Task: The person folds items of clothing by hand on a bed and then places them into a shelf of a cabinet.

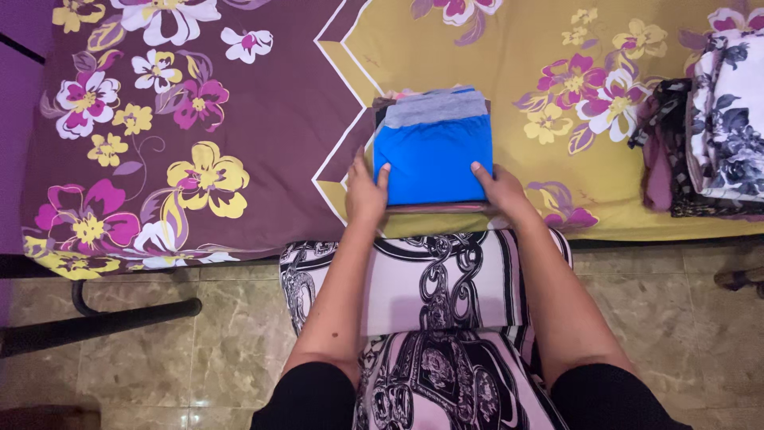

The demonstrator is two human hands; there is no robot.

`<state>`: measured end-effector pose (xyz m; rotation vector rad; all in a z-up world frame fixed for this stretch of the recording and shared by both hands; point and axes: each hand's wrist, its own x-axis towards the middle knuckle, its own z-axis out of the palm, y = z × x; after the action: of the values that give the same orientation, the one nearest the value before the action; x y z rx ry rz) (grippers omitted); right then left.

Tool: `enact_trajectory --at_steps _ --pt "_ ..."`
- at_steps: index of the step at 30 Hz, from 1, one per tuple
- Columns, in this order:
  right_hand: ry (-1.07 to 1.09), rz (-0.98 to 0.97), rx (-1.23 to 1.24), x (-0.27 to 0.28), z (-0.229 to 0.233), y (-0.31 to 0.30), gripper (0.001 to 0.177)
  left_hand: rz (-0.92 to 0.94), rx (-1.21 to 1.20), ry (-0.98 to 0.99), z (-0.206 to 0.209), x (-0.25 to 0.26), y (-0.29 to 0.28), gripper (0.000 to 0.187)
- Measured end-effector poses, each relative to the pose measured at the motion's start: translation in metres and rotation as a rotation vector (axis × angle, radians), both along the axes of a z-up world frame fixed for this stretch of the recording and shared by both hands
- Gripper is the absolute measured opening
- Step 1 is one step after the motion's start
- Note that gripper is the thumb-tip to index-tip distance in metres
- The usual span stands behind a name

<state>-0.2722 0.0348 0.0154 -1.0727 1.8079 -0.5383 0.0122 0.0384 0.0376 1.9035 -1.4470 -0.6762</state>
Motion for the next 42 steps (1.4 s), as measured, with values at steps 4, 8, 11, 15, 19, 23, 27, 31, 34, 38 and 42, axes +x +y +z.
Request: enact_trajectory --at_steps 4,8,11,15,19,23,27,31,34,38,42 --pt "0.113 -0.002 -0.442 -0.002 0.015 0.016 0.061 -0.207 -0.342 -0.140 0.035 -0.003 0.020 0.068" --pt "0.199 0.171 -0.677 -0.002 0.048 0.035 0.045 -0.692 -0.465 -0.244 0.041 -0.008 0.028 0.072" --pt "0.318 0.398 -0.747 -0.002 0.063 0.048 0.045 -0.806 -0.401 -0.329 0.031 -0.004 0.028 0.074" --pt "0.458 0.641 -0.783 -0.002 0.068 0.056 0.059 -0.844 -0.382 -0.364 0.022 0.005 0.023 0.074" --pt "0.515 0.653 -0.828 0.001 0.066 0.057 0.064 -0.840 -0.320 -0.344 0.026 0.004 0.020 0.073" --pt "0.631 0.676 -0.835 0.005 0.066 0.054 0.069 -0.851 -0.263 -0.321 0.032 0.004 0.017 0.072" --pt "0.692 0.714 -0.865 0.005 0.066 0.056 0.071 -0.868 -0.176 -0.317 0.033 0.006 0.013 0.069" --pt "0.697 0.738 -0.830 0.004 0.065 0.053 0.076 -0.896 -0.133 -0.316 0.039 0.006 0.008 0.072" --pt "0.721 0.759 -0.832 0.001 0.066 0.052 0.075 -0.918 -0.104 -0.326 0.044 0.009 0.009 0.075" --pt "0.678 0.765 -0.797 0.002 0.079 0.049 0.066 -0.926 -0.103 -0.293 0.042 0.013 0.005 0.068" --pt "0.686 0.739 -0.761 0.005 0.088 0.050 0.057 -0.896 -0.114 -0.251 0.038 0.018 0.004 0.065"
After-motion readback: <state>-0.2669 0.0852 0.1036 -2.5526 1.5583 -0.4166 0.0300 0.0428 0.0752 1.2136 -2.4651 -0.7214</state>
